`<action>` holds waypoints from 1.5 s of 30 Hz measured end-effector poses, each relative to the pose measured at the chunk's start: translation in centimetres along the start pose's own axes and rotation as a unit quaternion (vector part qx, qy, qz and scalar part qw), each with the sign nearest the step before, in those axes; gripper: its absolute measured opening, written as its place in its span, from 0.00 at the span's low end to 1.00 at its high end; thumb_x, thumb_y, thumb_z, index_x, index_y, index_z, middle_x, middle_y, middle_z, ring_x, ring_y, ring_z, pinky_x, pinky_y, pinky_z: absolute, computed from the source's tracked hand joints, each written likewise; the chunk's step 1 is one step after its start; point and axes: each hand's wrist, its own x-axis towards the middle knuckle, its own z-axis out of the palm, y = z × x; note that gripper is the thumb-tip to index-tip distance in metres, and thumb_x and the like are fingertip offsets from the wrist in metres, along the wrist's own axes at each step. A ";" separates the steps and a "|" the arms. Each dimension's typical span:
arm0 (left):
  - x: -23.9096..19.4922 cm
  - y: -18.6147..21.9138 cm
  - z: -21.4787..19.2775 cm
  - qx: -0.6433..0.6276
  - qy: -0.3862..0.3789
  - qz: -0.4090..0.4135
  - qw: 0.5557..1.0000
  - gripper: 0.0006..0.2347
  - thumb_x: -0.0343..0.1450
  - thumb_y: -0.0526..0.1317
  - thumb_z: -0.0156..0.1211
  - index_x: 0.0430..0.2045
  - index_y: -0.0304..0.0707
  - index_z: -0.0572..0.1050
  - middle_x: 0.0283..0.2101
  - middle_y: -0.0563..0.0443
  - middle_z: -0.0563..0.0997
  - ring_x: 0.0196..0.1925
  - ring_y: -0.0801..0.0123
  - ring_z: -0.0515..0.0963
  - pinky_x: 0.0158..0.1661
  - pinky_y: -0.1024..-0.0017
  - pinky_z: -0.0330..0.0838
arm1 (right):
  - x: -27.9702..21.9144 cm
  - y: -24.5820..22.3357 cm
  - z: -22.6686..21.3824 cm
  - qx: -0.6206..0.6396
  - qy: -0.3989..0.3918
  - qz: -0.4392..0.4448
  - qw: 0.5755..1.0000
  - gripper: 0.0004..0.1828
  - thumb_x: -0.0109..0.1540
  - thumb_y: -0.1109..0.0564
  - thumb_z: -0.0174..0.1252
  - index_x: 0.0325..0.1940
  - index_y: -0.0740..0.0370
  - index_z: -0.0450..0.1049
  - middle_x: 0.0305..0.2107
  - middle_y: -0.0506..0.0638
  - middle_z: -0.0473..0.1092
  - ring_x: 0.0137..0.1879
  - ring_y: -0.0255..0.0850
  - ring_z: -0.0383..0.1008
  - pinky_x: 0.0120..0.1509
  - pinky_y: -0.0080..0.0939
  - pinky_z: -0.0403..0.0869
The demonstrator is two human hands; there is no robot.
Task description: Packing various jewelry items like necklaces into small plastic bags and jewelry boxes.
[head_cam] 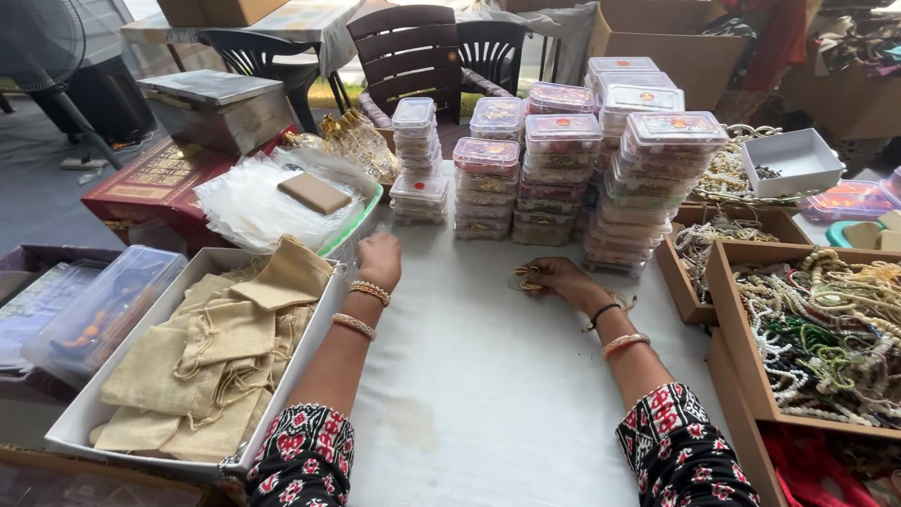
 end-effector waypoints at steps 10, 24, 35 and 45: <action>-0.4 -2.8 5.8 0.069 0.012 -0.088 0.994 0.06 0.71 0.35 0.59 0.36 0.40 0.82 0.43 0.45 0.84 0.45 0.57 0.84 0.39 0.64 0.82 | -0.1 -0.2 0.1 0.012 0.008 0.001 1.000 0.18 0.65 0.56 0.59 0.58 0.66 0.76 0.38 0.47 0.78 0.40 0.34 0.77 0.49 0.34 0.78; -1.3 -2.4 4.1 0.135 -0.006 -0.097 0.986 0.06 0.74 0.36 0.57 0.37 0.42 0.82 0.42 0.50 0.82 0.47 0.63 0.82 0.37 0.66 0.80 | -1.5 -2.4 1.5 -0.021 0.028 0.023 0.999 0.18 0.66 0.56 0.57 0.59 0.64 0.74 0.40 0.48 0.78 0.42 0.34 0.77 0.51 0.35 0.79; -1.0 -2.8 4.4 0.094 0.035 -0.136 0.986 0.07 0.72 0.37 0.57 0.41 0.35 0.77 0.41 0.44 0.82 0.44 0.62 0.83 0.37 0.66 0.81 | -0.9 -1.2 1.1 -0.004 0.019 0.009 1.000 0.17 0.67 0.57 0.57 0.59 0.66 0.74 0.41 0.48 0.77 0.42 0.33 0.76 0.50 0.35 0.79; -2.1 -2.5 0.4 0.014 0.065 -0.119 0.991 0.05 0.71 0.35 0.58 0.39 0.37 0.73 0.41 0.40 0.82 0.45 0.55 0.84 0.38 0.65 0.82 | -0.9 -1.4 1.2 -0.002 0.024 0.017 1.000 0.18 0.66 0.58 0.57 0.60 0.65 0.74 0.42 0.48 0.77 0.43 0.33 0.77 0.51 0.35 0.79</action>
